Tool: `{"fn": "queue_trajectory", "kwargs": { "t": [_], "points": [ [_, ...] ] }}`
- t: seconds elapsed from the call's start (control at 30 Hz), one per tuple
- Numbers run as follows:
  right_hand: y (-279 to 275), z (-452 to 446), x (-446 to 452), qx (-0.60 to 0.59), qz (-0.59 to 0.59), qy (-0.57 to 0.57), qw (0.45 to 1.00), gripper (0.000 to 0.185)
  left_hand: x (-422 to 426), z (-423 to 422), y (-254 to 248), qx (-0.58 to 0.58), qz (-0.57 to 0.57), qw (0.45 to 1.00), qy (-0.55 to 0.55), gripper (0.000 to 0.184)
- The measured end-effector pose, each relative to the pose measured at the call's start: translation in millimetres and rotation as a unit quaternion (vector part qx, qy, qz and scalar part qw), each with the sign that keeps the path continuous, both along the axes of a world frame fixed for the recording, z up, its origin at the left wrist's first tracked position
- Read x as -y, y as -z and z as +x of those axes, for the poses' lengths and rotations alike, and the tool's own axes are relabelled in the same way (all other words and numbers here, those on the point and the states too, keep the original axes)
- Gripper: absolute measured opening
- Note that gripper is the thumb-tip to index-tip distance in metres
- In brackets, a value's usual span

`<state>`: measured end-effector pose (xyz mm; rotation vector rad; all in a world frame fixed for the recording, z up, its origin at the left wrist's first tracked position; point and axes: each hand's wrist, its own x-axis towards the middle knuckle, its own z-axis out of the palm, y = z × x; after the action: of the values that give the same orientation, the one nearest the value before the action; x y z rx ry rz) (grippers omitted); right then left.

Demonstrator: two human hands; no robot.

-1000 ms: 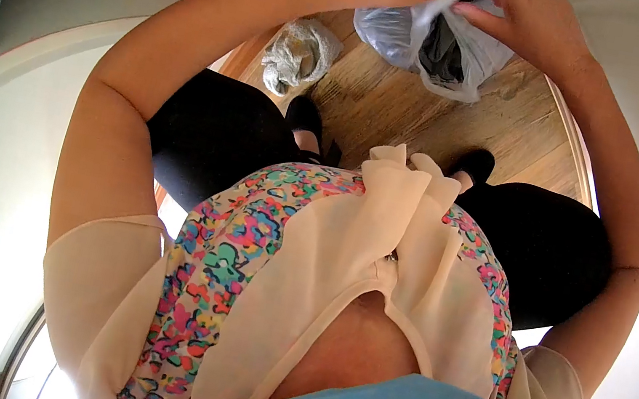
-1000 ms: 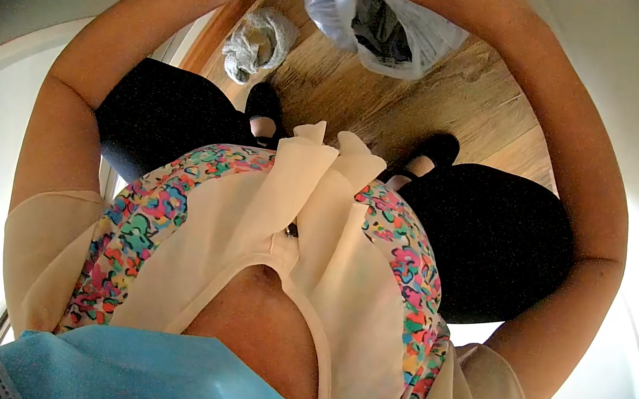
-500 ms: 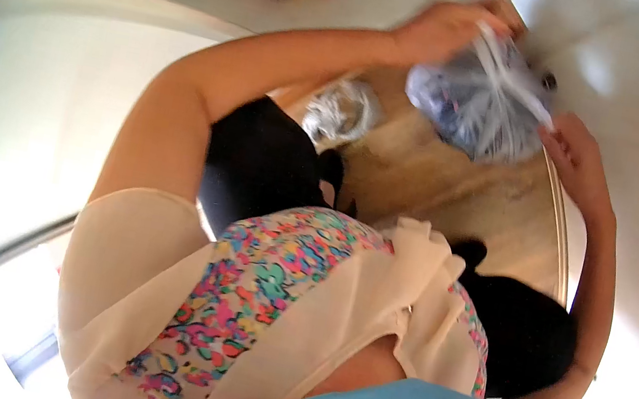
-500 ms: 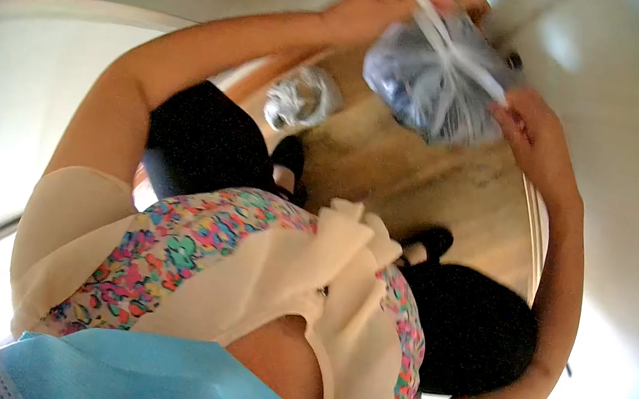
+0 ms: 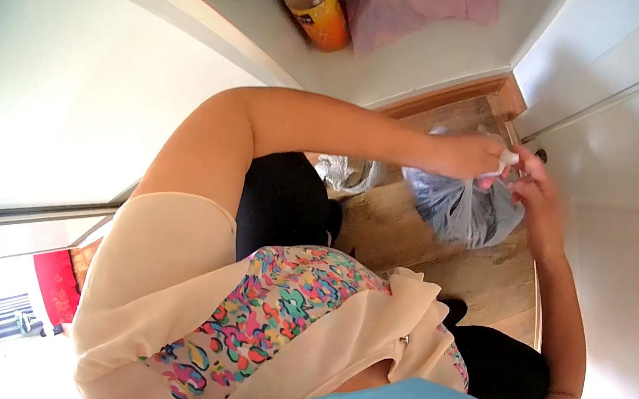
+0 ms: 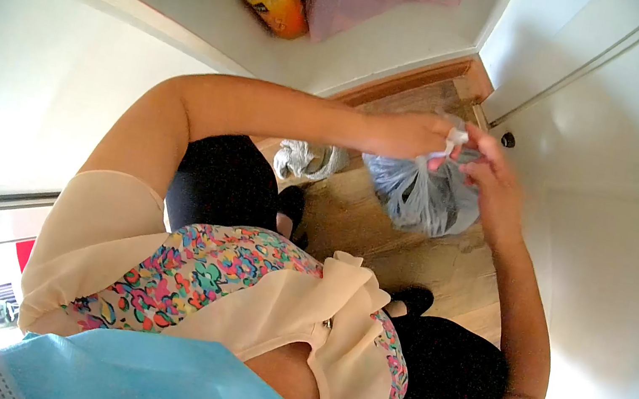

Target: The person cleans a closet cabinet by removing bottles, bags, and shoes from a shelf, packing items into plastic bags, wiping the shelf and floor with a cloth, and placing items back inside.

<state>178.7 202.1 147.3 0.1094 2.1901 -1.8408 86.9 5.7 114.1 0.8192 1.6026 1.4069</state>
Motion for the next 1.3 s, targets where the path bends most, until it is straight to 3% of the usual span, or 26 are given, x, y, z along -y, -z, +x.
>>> {"fn": "queue_trajectory", "kwargs": {
  "t": [0.07, 0.13, 0.17, 0.27, 0.33, 0.37, 0.43, 0.47, 0.5, 0.53, 0.57, 0.67, 0.73, 0.8, 0.83, 0.87, 0.9, 0.93, 0.97, 1.03, 1.07, 1.13, 1.17, 1.23, 1.3],
  "points": [
    [9, 7, 2, 0.006, 0.017, 0.004, 1.0, 0.04, -1, 3, 2, -0.022, 0.045, 0.998, 0.024, 0.022],
    [23, 11, -1, 0.096, -0.055, -0.062, 0.992, 0.031, -3, 3, -12, -0.016, 0.036, 0.999, 0.033, 0.023],
    [26, 13, -1, 0.054, -0.055, -0.066, 0.995, 0.033, -1, 7, -22, 0.014, 0.035, 0.999, 0.025, 0.022],
    [32, 15, 5, 0.075, -0.081, -0.017, 0.994, 0.031, 0, 13, -21, 0.067, 0.046, 0.997, 0.014, 0.02],
    [46, 18, 4, 0.097, -0.107, -0.006, 0.989, 0.027, 0, 20, -19, 0.161, 0.054, 0.979, -0.109, 0.019],
    [52, 17, 4, 0.114, -0.133, 0.003, 0.984, 0.025, 0, 19, -17, 0.164, 0.054, 0.979, -0.108, 0.019],
    [64, 16, 5, 0.138, -0.092, 0.028, 0.986, 0.024, 0, 18, -8, 0.045, -0.021, 0.976, -0.211, 0.013],
    [66, 17, 6, 0.163, -0.047, 0.052, 0.984, 0.023, 0, 16, -3, 0.055, -0.023, 0.977, -0.207, 0.013],
    [65, 17, 10, 0.173, -0.047, 0.056, 0.982, 0.023, 3, 14, -6, -0.028, -0.015, 0.982, -0.186, 0.011],
    [59, 17, 17, 0.101, 0.046, 0.015, 0.994, 0.022, 5, 12, -11, -0.11, -0.004, 0.98, -0.165, 0.011],
    [58, 20, 20, 0.027, 0.134, -0.028, 0.99, 0.021, 1, 13, -14, -0.102, -0.014, 0.983, -0.15, 0.014],
    [46, 28, 30, -0.044, 0.137, -0.104, 0.984, 0.022, -12, 17, 17, -0.043, -0.005, 0.98, -0.192, 0.013],
    [53, 29, 27, -0.064, 0.114, -0.088, 0.988, 0.026, -10, 14, 17, -0.05, -0.031, 0.977, -0.205, 0.016],
    [65, 18, 13, 0.125, 0.118, -0.023, 0.985, 0.03, -7, 9, 12, -0.184, -0.096, 0.974, -0.087, 0.023],
    [72, 16, 6, 0.13, 0.117, -0.023, 0.984, 0.03, 1, 15, 3, -0.29, -0.084, 0.953, -0.009, 0.031],
    [79, 14, -2, 0.154, 0.028, 0.018, 0.987, 0.031, 4, 18, 6, -0.286, -0.084, 0.955, -0.008, 0.031],
    [83, 16, -6, 0.177, -0.061, 0.06, 0.981, 0.033, 6, 21, 11, -0.352, -0.122, 0.927, 0.029, 0.03],
    [73, 18, 0, 0.181, -0.061, 0.063, 0.98, 0.033, 7, 23, 13, -0.417, -0.158, 0.893, 0.066, 0.03],
    [61, 18, 9, 0.191, -0.1, 0.09, 0.972, 0.032, 7, 23, 14, -0.414, -0.157, 0.894, 0.069, 0.03],
    [58, 21, 12, 0.204, -0.14, 0.123, 0.961, 0.032, 4, 16, 6, -0.468, -0.281, 0.828, 0.129, 0.028],
    [66, 17, 9, 0.193, -0.169, 0.095, 0.962, 0.033, 1, 14, 3, -0.464, -0.279, 0.83, 0.136, 0.028],
    [72, 17, 7, 0.194, -0.2, 0.083, 0.957, 0.035, -4, 16, 4, -0.128, -0.274, 0.948, 0.099, 0.029],
    [68, 17, 3, 0.187, -0.191, 0.063, 0.962, 0.032, -3, 21, 7, -0.115, -0.272, 0.949, 0.114, 0.029],
    [70, 18, -2, 0.188, -0.183, 0.047, 0.964, 0.029, 6, 25, 15, 0.103, -0.161, 0.978, 0.078, 0.037],
    [74, 19, -5, 0.154, -0.106, 0.017, 0.982, 0.019, 10, 29, 19, 0.071, -0.192, 0.968, 0.146, 0.038]
  ]
}}
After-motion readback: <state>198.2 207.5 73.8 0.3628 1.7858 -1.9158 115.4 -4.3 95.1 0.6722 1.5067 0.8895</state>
